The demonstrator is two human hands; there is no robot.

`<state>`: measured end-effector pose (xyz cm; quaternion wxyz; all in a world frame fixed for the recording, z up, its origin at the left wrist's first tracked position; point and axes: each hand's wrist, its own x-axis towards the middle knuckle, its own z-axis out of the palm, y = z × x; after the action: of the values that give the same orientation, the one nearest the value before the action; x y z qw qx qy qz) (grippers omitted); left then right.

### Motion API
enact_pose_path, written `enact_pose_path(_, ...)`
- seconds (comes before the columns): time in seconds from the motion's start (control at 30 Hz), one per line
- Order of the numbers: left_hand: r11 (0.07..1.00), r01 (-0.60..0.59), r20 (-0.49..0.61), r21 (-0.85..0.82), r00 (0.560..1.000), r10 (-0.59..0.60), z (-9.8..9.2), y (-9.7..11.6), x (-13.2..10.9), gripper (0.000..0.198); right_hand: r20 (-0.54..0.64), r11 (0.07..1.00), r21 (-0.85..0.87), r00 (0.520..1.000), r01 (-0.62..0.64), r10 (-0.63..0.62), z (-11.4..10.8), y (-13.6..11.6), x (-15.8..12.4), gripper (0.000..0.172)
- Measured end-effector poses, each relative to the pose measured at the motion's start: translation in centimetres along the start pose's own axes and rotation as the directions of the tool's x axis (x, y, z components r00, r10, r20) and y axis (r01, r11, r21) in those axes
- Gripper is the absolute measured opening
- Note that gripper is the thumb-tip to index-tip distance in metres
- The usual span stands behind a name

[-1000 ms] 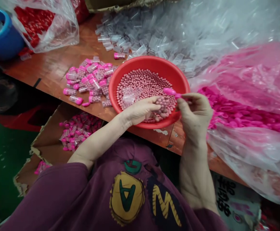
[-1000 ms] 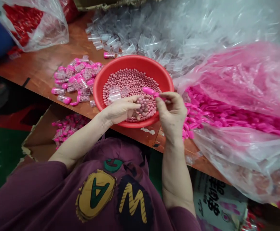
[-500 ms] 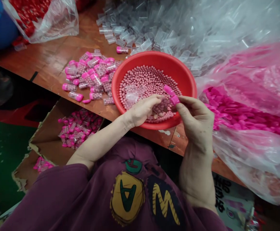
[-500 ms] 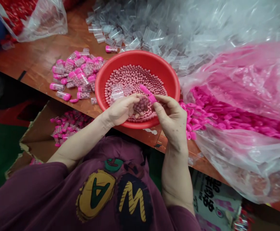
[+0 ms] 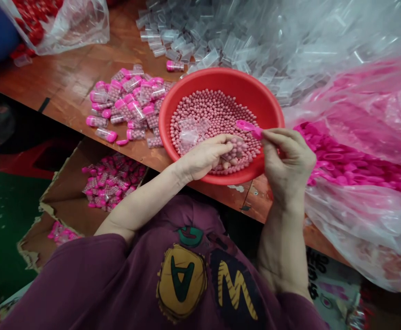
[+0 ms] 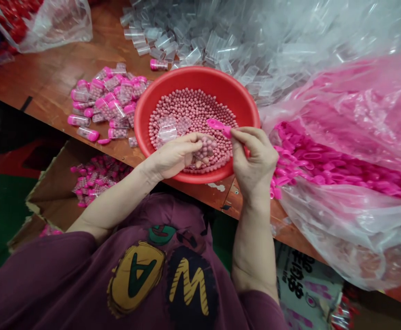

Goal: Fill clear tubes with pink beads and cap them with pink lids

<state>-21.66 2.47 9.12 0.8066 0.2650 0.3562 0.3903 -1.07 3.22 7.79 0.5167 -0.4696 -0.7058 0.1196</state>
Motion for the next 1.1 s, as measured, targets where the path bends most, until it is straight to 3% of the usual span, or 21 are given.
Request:
enact_pose_path(0.1, 0.999, -0.015, -0.034, -0.028, 0.999, 0.014, 0.1, -0.1, 0.1, 0.011, 0.075, 0.992, 0.095, 0.995, -0.08, 0.073, -0.5, -0.4, -0.2, 0.016)
enact_pose_path(0.2, 0.999, -0.035, -0.056, -0.03, 0.998, 0.034, 0.3, -0.2, 0.1, 0.015, 0.24, 0.988, 0.12, 0.969, -0.094, 0.063, -1.3, -1.1, -0.1, 0.017)
enact_pose_path(0.27, 0.999, -0.021, -0.069, -0.028, 0.997, 0.019, 0.6, 0.0, 0.0, 0.016, 0.287, 0.989, 0.121, 0.957, -0.084, 0.046, -1.7, -1.3, 0.2, 0.017)
enact_pose_path(0.4, 0.999, 0.038, -0.1, -0.037, 0.994, -0.042, 0.9, 0.6, -0.1, 0.029, 0.29, 0.998, 0.033, 0.956, 0.044, -0.052, -1.8, -0.6, 0.5, 0.019)
enact_pose_path(0.53, 0.996, 0.051, -0.104, -0.069, 0.993, -0.058, 0.7, 0.8, 0.2, 0.025, 0.153, 0.969, -0.14, 0.972, 0.202, -0.18, -1.1, 1.4, 0.1, 0.018)
enact_pose_path(0.6, 0.997, 0.037, -0.11, -0.07, 0.993, -0.045, 0.6, 0.7, 0.3, 0.024, 0.044, 0.976, -0.162, 0.989, 0.144, -0.138, -0.6, 1.8, -0.1, 0.015)
enact_pose_path(0.67, 0.997, 0.025, -0.113, -0.068, 0.993, -0.032, 0.6, 0.7, 0.3, 0.026, -0.022, 0.998, -0.071, 1.0, 0.003, -0.005, 0.1, 1.5, -0.2, 0.012)
enact_pose_path(0.8, 0.996, -0.035, -0.059, -0.079, 0.998, 0.03, 0.6, 0.3, 0.1, 0.028, 0.041, 0.976, 0.119, 0.983, -0.18, 0.177, 1.3, -0.4, -0.3, 0.014)
enact_pose_path(1.1, 0.995, -0.018, -0.028, -0.095, 0.999, 0.016, 0.2, 0.0, 0.3, 0.013, 0.072, 0.968, 0.123, 0.975, -0.22, 0.212, 1.6, -1.7, 0.1, 0.013)
